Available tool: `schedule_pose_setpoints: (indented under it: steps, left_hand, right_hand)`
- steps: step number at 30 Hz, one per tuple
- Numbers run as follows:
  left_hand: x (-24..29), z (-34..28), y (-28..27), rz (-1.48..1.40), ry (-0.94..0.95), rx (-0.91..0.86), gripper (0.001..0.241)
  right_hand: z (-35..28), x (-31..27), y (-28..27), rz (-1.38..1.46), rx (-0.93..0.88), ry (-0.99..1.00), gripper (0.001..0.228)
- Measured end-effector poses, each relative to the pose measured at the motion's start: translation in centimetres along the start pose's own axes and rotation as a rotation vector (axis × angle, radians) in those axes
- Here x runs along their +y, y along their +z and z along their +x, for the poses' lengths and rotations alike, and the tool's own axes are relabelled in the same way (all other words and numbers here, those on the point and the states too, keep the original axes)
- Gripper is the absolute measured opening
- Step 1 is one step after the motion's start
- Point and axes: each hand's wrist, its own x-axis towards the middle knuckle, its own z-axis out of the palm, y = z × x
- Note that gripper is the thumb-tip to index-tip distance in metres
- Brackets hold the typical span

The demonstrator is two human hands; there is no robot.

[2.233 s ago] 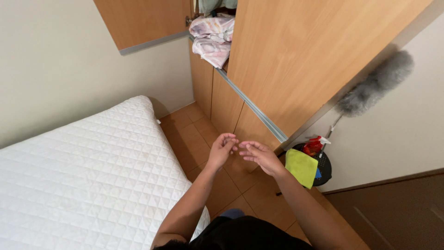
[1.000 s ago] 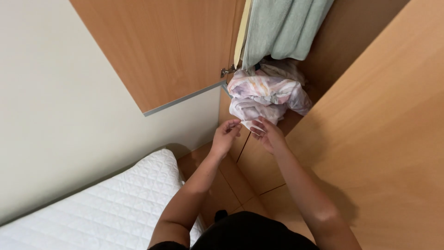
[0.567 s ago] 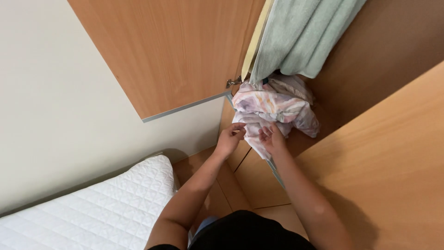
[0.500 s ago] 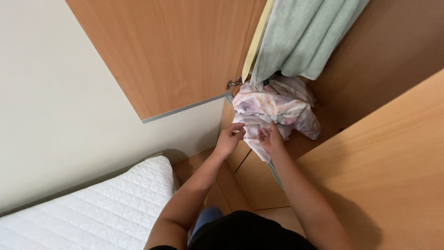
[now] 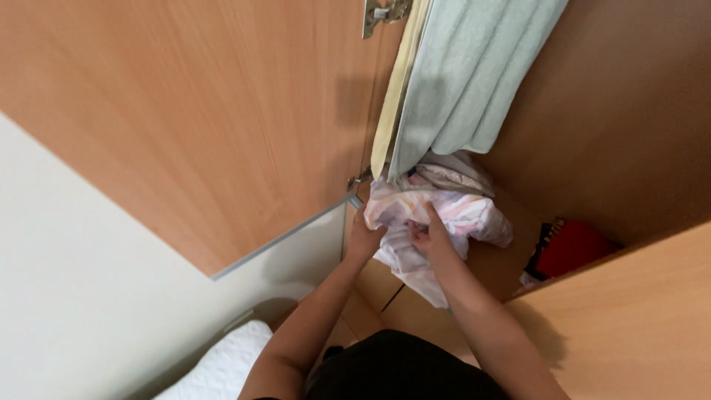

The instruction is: The recorder removes a bed protector and puts a new fitted sheet onto a mattress.

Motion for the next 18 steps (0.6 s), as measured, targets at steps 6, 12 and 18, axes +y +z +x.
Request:
schedule_pose_setpoints:
  steps: [6,12,18]
  left_hand:
    - [4.6,4.5,-0.7,-0.619,-0.965,-0.584,0.101]
    - [1.4,2.1,3.3,-0.717,-0.777,-0.771,0.097]
    - [-1.2,0.1,6.5,-0.713,-0.75,-0.787,0.095]
  right_hand:
    - [13.1,-1.0,-5.7,0.048,-0.06,0.047,0.034]
    - [2.4,-4.7,-1.8,0.129,-0.198,-0.336,0.026]
    - [-3.0,-10.9,-2.2,0.289,-0.38,-0.601,0.033]
